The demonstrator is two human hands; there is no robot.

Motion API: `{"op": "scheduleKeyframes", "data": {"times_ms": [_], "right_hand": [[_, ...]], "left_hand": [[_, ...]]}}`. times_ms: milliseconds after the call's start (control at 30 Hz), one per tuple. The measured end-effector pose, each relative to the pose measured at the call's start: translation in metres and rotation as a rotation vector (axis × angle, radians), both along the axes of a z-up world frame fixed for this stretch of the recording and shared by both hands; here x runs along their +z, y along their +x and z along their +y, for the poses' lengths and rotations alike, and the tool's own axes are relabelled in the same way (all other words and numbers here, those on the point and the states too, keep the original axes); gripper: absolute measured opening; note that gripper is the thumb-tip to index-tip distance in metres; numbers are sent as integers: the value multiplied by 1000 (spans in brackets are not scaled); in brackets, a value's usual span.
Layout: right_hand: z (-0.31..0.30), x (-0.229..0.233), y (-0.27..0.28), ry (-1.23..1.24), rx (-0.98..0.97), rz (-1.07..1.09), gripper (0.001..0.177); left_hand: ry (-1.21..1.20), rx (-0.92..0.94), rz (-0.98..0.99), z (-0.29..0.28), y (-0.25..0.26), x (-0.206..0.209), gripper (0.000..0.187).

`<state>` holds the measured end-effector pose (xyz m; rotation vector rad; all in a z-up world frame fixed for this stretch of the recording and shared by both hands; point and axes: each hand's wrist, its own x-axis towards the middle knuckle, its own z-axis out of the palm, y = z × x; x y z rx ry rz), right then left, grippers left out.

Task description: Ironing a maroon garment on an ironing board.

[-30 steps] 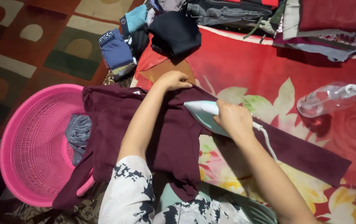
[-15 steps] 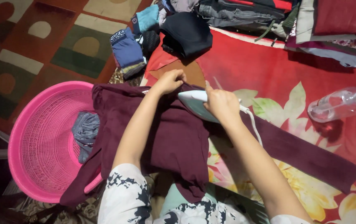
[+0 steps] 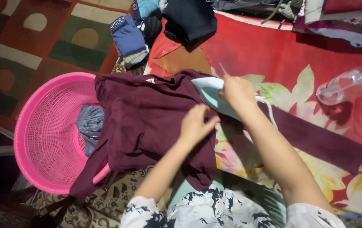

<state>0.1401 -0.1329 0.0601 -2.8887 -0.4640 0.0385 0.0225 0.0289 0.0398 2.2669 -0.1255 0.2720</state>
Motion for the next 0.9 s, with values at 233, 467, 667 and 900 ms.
{"op": "scheduleKeyframes", "data": {"times_ms": [233,467,667,900], "right_hand": [[-37,10,-67,41,-261,146,35],[-34,8,-107,0,-361,199,40],[-18,-12,-62,53,-364,-10,33],[-19,-35,-33,100,-381,-73,26]], "left_hand": [[31,9,-11,-11,-37,-50,19],[-79,89,-33,-9,-48,-62,15],[-59,119,-68,-12,-51,-64,12],[-43,139,-96,-14,-52,-67,13]]}}
